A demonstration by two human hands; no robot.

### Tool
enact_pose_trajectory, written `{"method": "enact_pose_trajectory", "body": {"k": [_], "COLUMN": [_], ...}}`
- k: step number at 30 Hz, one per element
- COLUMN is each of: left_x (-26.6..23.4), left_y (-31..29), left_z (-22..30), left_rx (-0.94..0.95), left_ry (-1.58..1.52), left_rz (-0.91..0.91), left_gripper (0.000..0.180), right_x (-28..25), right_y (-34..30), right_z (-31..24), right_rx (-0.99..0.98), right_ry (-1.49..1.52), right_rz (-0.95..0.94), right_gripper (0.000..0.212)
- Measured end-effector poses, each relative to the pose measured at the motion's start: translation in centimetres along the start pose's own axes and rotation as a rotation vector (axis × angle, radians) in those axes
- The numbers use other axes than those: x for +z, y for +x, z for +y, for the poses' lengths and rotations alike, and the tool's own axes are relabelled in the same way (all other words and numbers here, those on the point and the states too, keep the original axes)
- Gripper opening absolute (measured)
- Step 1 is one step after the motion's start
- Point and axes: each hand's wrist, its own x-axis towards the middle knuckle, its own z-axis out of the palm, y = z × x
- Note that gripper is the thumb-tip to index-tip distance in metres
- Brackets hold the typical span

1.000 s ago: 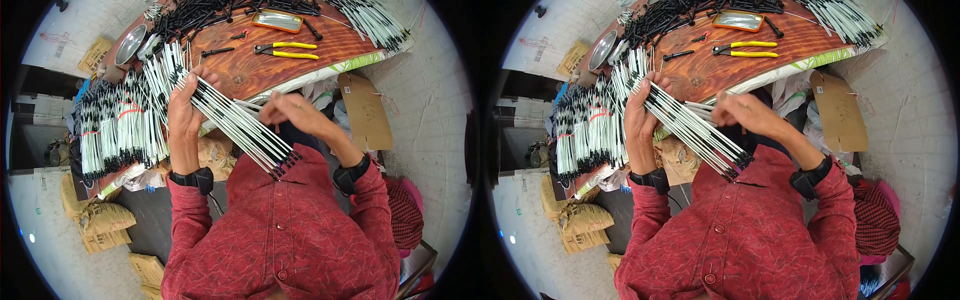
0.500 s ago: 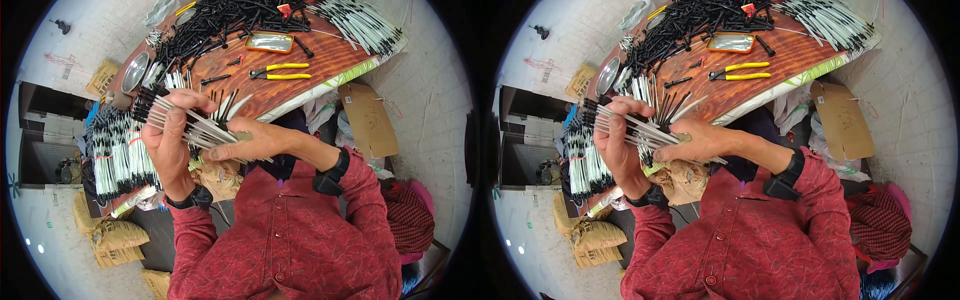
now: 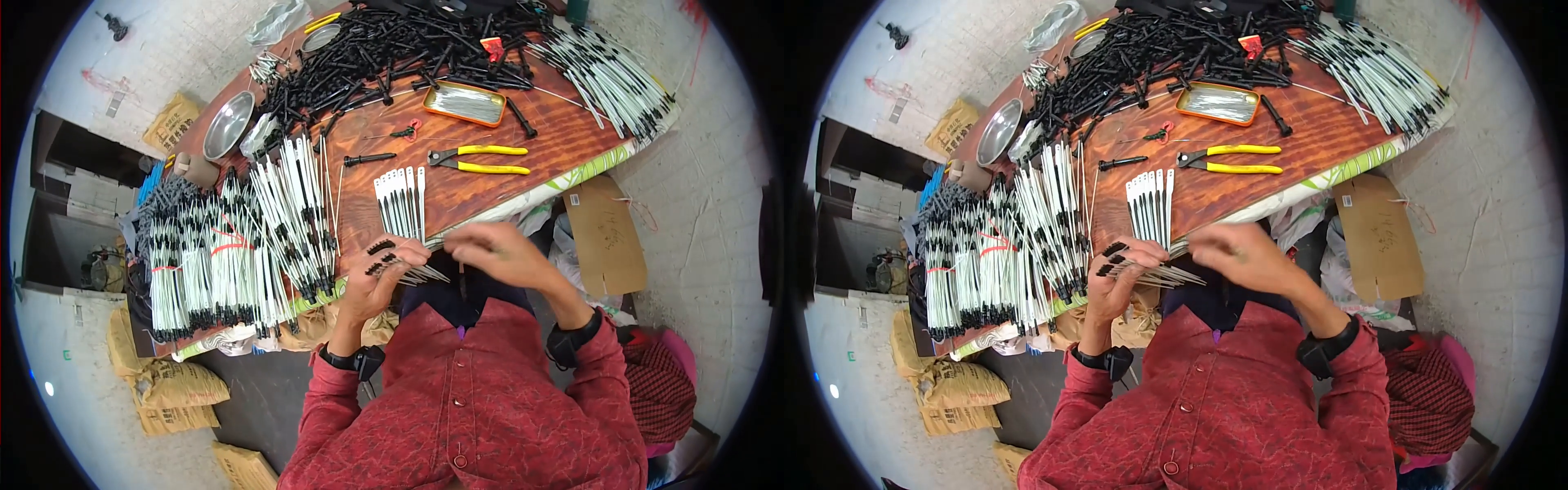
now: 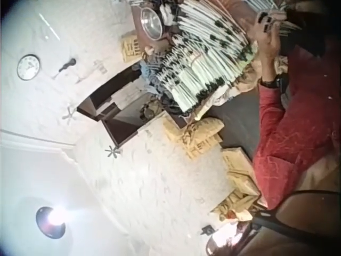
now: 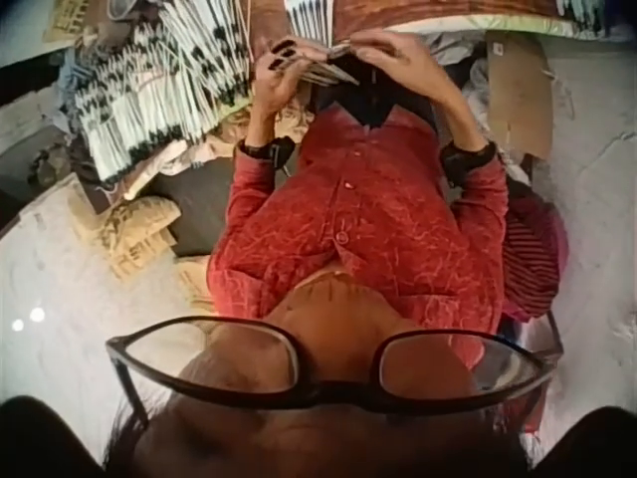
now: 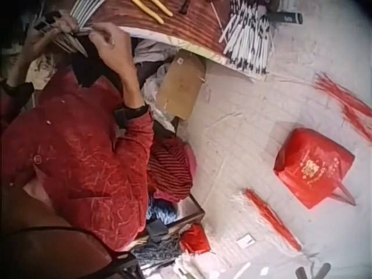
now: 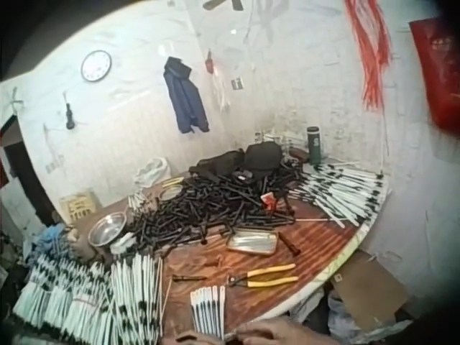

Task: The person threads a wire through small black plastic components and slides them onto the white ribs of an umbrella frame. They then insert the ribs into a black plastic hub and use yellow-handled pliers to trim the excess wire.

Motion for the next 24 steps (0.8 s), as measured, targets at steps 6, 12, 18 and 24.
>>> {"method": "enact_pose_trajectory", "body": {"k": [6, 12, 18, 24], "left_x": [-0.7, -0.9, -2.0, -2.3], "left_y": [2.0, 2.1, 3.1, 4.2], "left_z": [-0.4, -0.9, -1.9, -1.6], "left_rx": [-0.063, -0.110, -0.087, -0.055], "left_ry": [0.135, 0.132, 0.160, 0.239], "left_rz": [-0.089, -0.037, -0.010, -0.076], "left_gripper": [0.016, 0.019, 0.017, 0.020], "right_x": [-1.1, 1.2, 2.9, 2.8], "right_y": [2.4, 5.5, 6.0, 6.9], "right_z": [-3.5, -0.9, 0.3, 1.5], "right_rx": [-0.028, -0.124, -0.191, -0.270], "right_ry": [-0.028, 0.093, -0.085, -0.247], "right_rz": [0.033, 0.058, 0.184, 0.068], "right_gripper": [0.037, 0.044, 0.055, 0.066]}}
